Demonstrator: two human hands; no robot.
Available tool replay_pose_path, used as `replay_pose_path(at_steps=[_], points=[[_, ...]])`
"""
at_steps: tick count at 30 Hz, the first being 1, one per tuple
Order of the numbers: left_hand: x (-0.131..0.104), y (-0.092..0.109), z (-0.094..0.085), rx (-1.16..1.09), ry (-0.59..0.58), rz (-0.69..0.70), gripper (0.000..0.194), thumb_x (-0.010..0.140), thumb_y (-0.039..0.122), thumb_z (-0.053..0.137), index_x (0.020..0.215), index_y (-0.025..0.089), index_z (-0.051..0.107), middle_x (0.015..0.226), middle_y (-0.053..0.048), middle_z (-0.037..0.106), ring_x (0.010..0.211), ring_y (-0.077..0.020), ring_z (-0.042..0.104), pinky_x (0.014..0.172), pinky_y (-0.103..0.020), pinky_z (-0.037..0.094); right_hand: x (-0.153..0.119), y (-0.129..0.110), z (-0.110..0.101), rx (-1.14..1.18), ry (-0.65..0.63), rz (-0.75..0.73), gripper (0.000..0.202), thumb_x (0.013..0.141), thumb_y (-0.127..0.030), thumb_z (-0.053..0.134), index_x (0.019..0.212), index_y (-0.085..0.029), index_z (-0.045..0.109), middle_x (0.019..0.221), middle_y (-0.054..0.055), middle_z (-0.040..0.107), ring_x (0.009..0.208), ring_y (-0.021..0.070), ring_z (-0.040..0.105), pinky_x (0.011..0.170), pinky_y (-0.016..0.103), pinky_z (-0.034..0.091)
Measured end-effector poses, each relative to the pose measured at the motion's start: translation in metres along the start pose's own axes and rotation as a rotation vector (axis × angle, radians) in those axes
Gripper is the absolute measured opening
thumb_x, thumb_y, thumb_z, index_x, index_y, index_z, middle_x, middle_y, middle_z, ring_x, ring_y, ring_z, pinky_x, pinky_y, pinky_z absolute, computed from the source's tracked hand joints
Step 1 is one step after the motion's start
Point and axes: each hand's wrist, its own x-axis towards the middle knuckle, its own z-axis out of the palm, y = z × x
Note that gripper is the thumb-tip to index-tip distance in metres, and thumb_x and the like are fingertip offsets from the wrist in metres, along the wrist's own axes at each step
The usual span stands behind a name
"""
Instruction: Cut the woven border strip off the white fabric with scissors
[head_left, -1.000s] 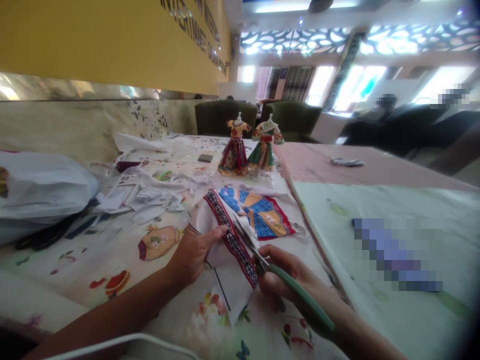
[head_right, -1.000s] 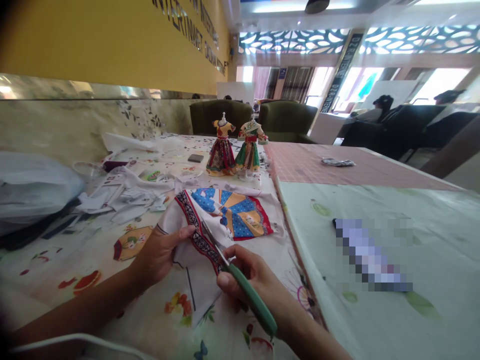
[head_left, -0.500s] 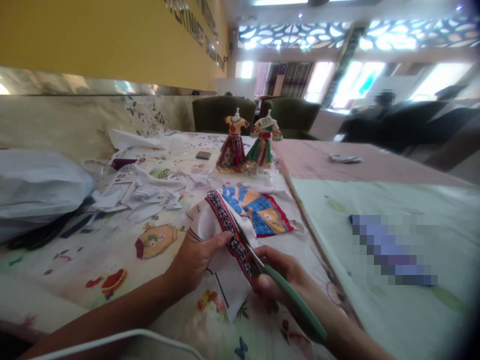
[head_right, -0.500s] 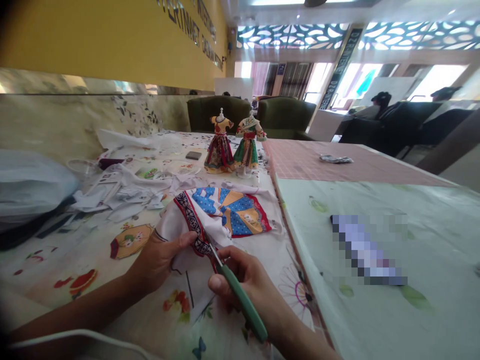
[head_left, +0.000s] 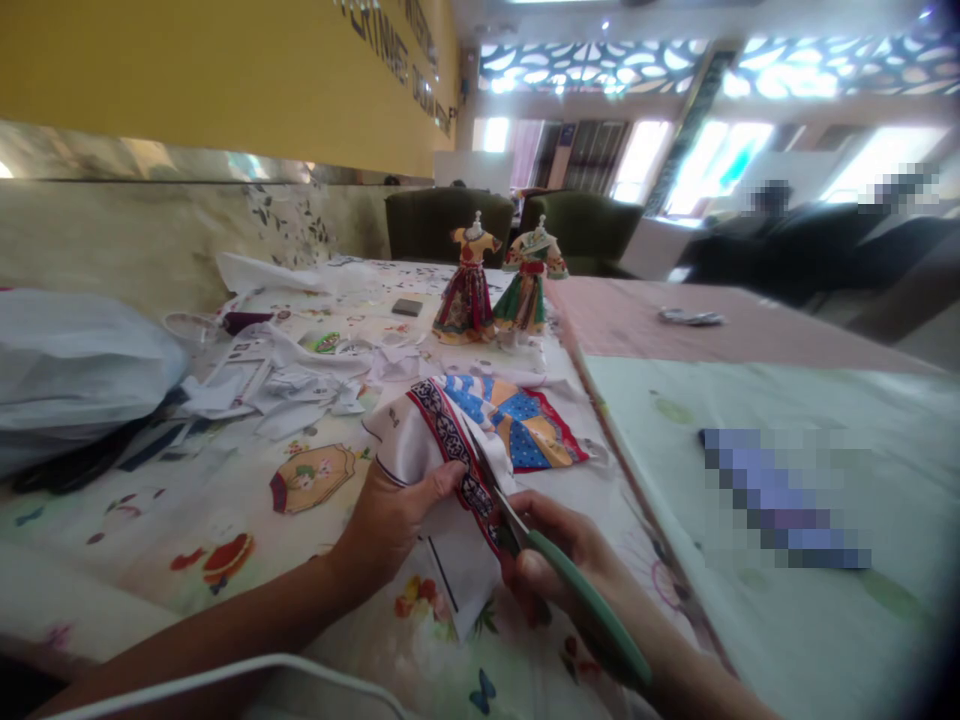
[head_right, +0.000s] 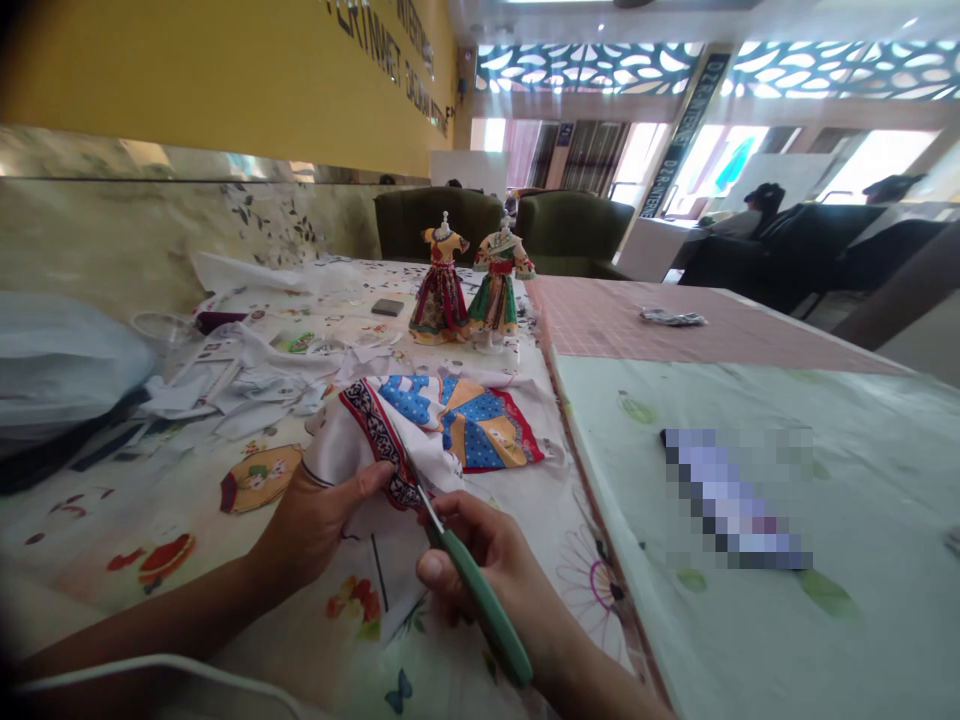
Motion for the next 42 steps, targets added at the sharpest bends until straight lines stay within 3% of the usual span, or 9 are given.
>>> replay_pose_path(at_steps=[8,22,29,42], points=[[0.0003,0.0027,0.0030,-0.010,-0.020,0.018,0.077,0.071,0.023,0.090,0.141,0.028,0.061,0.096,-0.005,0.081,0.089,-0.0302,0.076,0.081,-0.040,0.062,0.0000,0.0017,0.0024,-0.017,0.038,0.011,0.066,0.066,-0.066,0.087,0.101,-0.016,0.061,0.061,-0.006,0.055,0.051,0.0087,0.048,0.049,0.020,0.040],[0.0021,-0.0007,-0.0006,-0.026,-0.018,-0.004,0.076,0.072,0.023,0.090,0.142,0.029,0.061,0.100,-0.005,0.081,0.092,-0.0306,0.077,0.085,-0.041,0.062,0.0013,0.0061,0.0028,0.030,0.028,0.013,0.065,0.066,-0.065,0.088,0.101,-0.018,0.058,0.061,-0.007,0.057,0.049,0.0093,0.051,0.049,0.021,0.041],[0.0008,-0.0013,-0.0007,-0.034,-0.047,-0.021,0.073,0.073,0.026,0.089,0.140,0.027,0.062,0.100,-0.006,0.081,0.087,-0.0299,0.077,0.077,-0.039,0.063,0.0011,0.0079,0.0033,0.048,0.028,0.019,0.064,0.065,-0.062,0.089,0.101,-0.018,0.059,0.062,-0.007,0.056,0.050,0.0091,0.050,0.049,0.021,0.039],[0.0005,0.0003,0.0023,-0.059,-0.024,-0.015,0.072,0.071,0.024,0.090,0.138,0.027,0.064,0.100,-0.005,0.081,0.090,-0.0299,0.077,0.083,-0.042,0.063,0.0017,0.0066,0.0041,0.028,0.050,0.016,0.065,0.063,-0.066,0.088,0.098,-0.020,0.059,0.060,-0.007,0.056,0.047,0.0095,0.048,0.047,0.022,0.041]])
